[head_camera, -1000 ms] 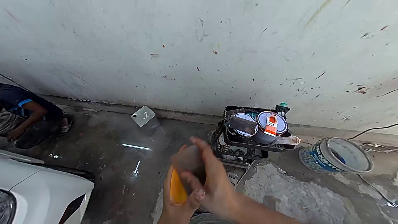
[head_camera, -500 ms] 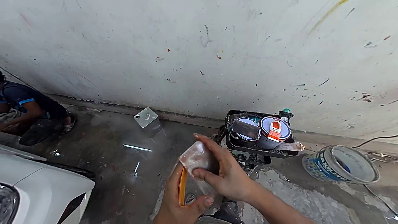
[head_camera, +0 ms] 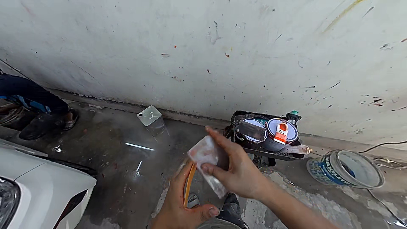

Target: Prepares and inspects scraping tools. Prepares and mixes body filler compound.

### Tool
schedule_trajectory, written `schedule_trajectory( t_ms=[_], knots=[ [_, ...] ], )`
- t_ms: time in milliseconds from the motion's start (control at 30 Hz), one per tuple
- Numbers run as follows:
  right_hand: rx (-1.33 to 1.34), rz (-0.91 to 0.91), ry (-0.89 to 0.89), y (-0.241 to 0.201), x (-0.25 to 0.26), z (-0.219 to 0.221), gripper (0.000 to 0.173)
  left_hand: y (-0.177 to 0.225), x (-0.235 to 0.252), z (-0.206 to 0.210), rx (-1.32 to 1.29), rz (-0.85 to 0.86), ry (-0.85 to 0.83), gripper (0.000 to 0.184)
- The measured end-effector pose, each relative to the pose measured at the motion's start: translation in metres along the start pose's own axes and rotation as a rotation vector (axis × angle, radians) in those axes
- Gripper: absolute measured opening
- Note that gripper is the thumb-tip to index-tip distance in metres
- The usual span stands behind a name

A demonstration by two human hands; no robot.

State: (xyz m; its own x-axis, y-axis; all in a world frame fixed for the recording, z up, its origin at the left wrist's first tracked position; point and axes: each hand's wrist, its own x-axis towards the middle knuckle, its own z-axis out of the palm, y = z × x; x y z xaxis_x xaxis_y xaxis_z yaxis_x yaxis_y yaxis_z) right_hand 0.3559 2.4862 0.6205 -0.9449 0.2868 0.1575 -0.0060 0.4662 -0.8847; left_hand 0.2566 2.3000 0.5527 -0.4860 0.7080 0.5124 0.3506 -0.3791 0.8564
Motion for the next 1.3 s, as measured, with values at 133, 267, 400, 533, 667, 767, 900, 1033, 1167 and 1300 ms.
schedule_trajectory(
  t_ms=[133,267,400,533,667,767,900,1033,1167,1300],
  knots=[
    [-0.108,-0.174,-0.250,-0.017,-0.008,0.001,0.079,0.000,-0.002,-0.002,-0.001,0.012,-0.019,0.091],
    [-0.188,-0.038,-0.145,-0.009,-0.001,-0.011,0.083,0.000,-0.003,-0.004,0.042,0.004,-0.075,0.094],
    [-0.103,-0.090,-0.341,-0.019,-0.001,-0.009,0.079,-0.003,-0.005,-0.002,0.029,0.032,-0.070,0.087],
    [-0.257,0.093,0.178,0.009,0.010,-0.023,0.079,-0.008,-0.004,-0.004,0.034,-0.091,0.004,0.116],
    [-0.018,0.158,0.371,0.017,0.001,-0.023,0.084,-0.014,-0.003,-0.002,0.141,-0.352,0.341,0.128],
    [0.118,0.142,0.419,0.020,-0.010,-0.006,0.084,-0.014,0.006,0.001,0.015,-0.346,0.566,0.092],
    [0.183,0.053,0.476,0.027,-0.013,0.020,0.082,-0.003,0.008,-0.004,-0.307,-0.331,0.309,0.026],
    [0.008,0.011,0.515,0.023,-0.012,0.042,0.082,-0.004,0.004,0.005,-0.885,-0.295,-0.032,0.063],
    [-0.117,-0.155,0.150,0.011,-0.018,0.049,0.073,-0.009,0.006,0.016,-0.821,-0.180,0.113,0.093],
    [-0.151,-0.094,0.324,0.019,-0.006,0.037,0.075,-0.004,0.001,0.024,-0.478,-0.109,0.148,0.086]
  ],
)
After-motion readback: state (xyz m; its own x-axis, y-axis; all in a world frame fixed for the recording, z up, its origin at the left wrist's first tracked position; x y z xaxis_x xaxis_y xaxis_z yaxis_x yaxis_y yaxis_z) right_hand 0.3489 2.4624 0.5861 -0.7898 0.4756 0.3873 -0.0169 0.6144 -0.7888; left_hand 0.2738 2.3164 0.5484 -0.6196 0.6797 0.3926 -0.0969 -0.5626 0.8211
